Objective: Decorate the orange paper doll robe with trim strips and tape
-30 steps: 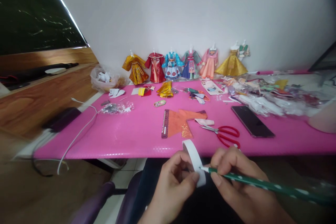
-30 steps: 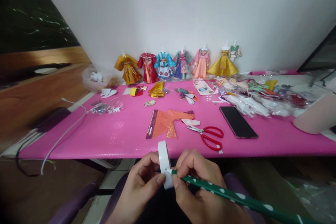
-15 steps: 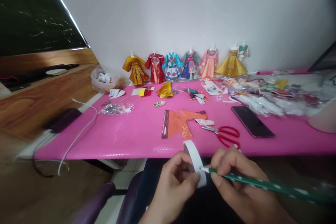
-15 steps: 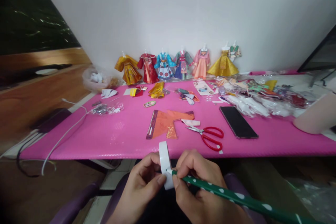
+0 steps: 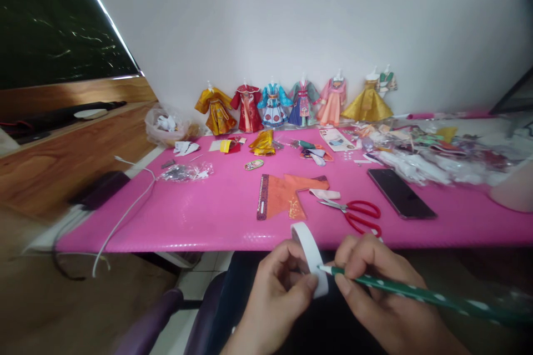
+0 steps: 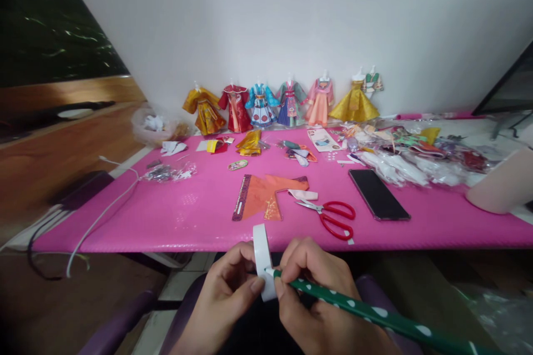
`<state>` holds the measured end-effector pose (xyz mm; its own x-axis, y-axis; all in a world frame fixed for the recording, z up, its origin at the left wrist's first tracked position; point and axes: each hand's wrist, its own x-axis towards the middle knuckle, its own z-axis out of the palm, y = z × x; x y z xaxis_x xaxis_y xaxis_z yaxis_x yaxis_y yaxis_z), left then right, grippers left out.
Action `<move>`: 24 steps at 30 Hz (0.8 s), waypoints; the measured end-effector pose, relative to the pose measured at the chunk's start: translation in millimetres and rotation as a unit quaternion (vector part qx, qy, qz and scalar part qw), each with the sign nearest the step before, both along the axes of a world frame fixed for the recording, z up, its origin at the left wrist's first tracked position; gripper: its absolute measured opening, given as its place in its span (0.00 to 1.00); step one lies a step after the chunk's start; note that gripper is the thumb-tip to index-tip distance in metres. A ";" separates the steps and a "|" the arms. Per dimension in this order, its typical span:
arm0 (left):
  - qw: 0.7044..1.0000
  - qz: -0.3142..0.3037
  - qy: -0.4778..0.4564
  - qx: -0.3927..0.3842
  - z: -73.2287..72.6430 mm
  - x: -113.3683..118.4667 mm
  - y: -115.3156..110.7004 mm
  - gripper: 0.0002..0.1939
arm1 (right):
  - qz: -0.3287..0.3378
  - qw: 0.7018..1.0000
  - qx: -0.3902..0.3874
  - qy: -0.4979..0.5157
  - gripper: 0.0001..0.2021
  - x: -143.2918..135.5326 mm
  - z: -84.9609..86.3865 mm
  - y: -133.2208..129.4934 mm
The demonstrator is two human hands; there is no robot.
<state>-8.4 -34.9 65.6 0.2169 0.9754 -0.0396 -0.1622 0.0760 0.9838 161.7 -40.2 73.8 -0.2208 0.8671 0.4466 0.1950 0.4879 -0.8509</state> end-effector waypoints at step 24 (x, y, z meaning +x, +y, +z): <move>1.000 -0.005 0.006 0.006 -0.4 0.0 0.8 0.06 | 0.013 1.000 -0.016 0.023 0.10 0.9 -1.3 1.6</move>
